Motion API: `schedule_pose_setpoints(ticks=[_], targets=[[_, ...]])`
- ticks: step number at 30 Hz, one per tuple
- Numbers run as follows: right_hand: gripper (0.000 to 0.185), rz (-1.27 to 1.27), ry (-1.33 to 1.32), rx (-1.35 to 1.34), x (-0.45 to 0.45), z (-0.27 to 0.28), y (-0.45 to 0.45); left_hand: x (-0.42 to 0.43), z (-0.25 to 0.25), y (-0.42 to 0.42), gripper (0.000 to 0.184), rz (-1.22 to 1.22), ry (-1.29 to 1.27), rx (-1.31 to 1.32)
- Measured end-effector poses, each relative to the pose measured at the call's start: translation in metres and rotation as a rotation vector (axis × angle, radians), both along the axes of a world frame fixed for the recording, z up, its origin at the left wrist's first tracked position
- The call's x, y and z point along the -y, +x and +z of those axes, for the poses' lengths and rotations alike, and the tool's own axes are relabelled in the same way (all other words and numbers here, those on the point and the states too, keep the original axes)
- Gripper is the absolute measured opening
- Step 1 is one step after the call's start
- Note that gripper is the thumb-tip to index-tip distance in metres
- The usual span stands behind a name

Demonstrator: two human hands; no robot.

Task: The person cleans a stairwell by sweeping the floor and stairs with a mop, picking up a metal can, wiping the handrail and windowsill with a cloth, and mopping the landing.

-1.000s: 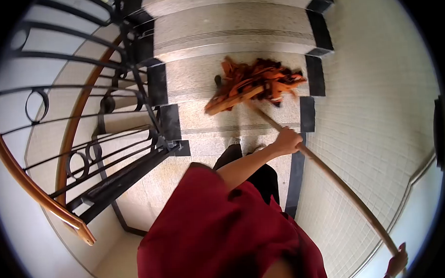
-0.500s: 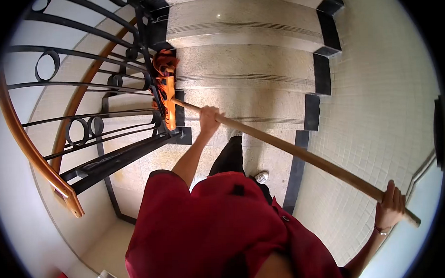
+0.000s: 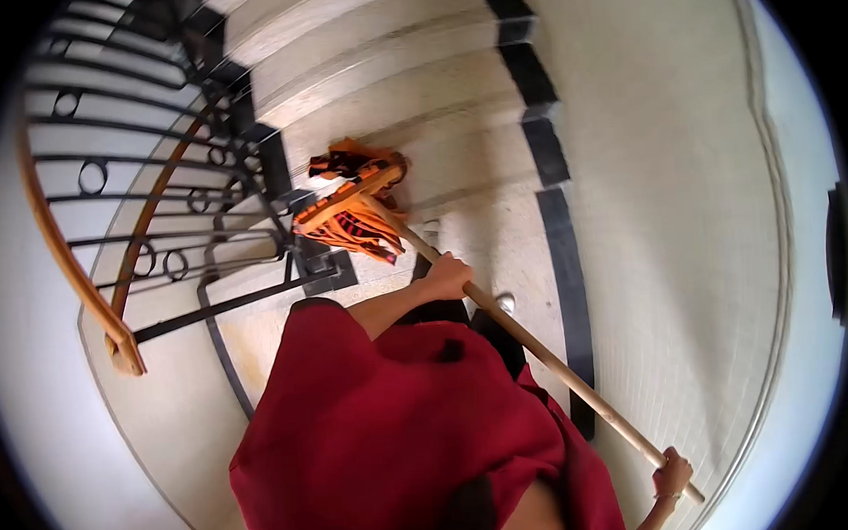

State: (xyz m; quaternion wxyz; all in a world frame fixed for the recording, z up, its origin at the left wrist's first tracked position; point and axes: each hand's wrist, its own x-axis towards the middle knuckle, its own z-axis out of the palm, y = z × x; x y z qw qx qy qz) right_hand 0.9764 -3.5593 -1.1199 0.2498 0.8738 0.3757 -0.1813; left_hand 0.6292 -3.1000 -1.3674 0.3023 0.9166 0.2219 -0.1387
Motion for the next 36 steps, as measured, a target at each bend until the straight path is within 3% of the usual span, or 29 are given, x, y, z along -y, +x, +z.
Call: schedule_pose_setpoints(ticks=[2, 8, 13, 15, 16, 19, 21, 23, 24, 26, 27, 28, 31, 33, 36], targets=[[0.015, -0.063, -0.043, -0.056, 0.049, 0.001, -0.001, 0.021, 0.019, 0.027, 0.018, -0.138, -0.044, -0.071], [0.017, -0.348, -0.192, -0.491, 0.121, -0.018, 0.058, 0.046, 0.009, 0.121, 0.031, -0.418, -0.244, -0.188], [0.024, -0.438, -0.308, -0.861, 0.18, -0.026, 0.005, 0.028, 0.02, 0.149, 0.035, -0.72, -0.338, -0.328], [0.011, -0.899, -0.3, -1.191, 0.188, -0.021, -0.021, 0.026, 0.021, 0.156, 0.035, -0.805, -0.374, -0.363], [0.009, -1.079, -0.37, -1.188, 0.16, -0.002, -0.034, 0.028, 0.018, 0.163, 0.035, -0.838, -0.398, -0.376], [0.01, -1.323, -0.336, -1.408, 0.157, 0.022, -0.067, 0.034, -0.022, 0.19, 0.035, -0.931, -0.555, -0.227], [0.01, -1.401, -0.291, -1.333, 0.148, 0.036, -0.067, 0.052, -0.06, 0.216, 0.035, -1.034, -0.638, 0.001], [0.009, -1.489, -0.247, -1.251, 0.139, 0.053, -0.072, 0.08, -0.058, 0.245, 0.028, -0.829, -0.52, -0.183], [0.009, -1.53, -0.228, -1.204, 0.135, 0.063, -0.072, 0.097, -0.063, 0.256, 0.026, -0.778, -0.464, -0.051], [0.018, -0.563, -0.366, -0.344, 0.13, 0.088, -0.067, 0.128, -0.08, 0.267, 0.02, -0.596, -0.333, 0.261], [0.013, -0.444, -0.259, -0.01, 0.08, 0.097, -0.067, 0.139, -0.099, 0.272, 0.017, -0.467, -0.253, 0.436], [0.01, -0.313, -0.151, 0.317, 0.028, 0.105, -0.066, 0.143, -0.108, 0.28, 0.012, -0.323, -0.262, 0.409], [0.025, -0.216, -0.154, 0.446, 0.009, 0.132, -0.042, 0.12, -0.085, 0.283, 0.01, -0.246, -0.344, 0.435], [0.022, -0.129, -0.088, 0.496, 0.014, 0.149, -0.023, 0.111, -0.065, 0.28, 0.014, -0.268, -0.353, 0.37], [0.017, -0.117, -0.211, 0.394, -0.033, 0.191, 0.002, 0.088, -0.017, 0.257, 0.015, -0.317, -0.413, 0.194]])
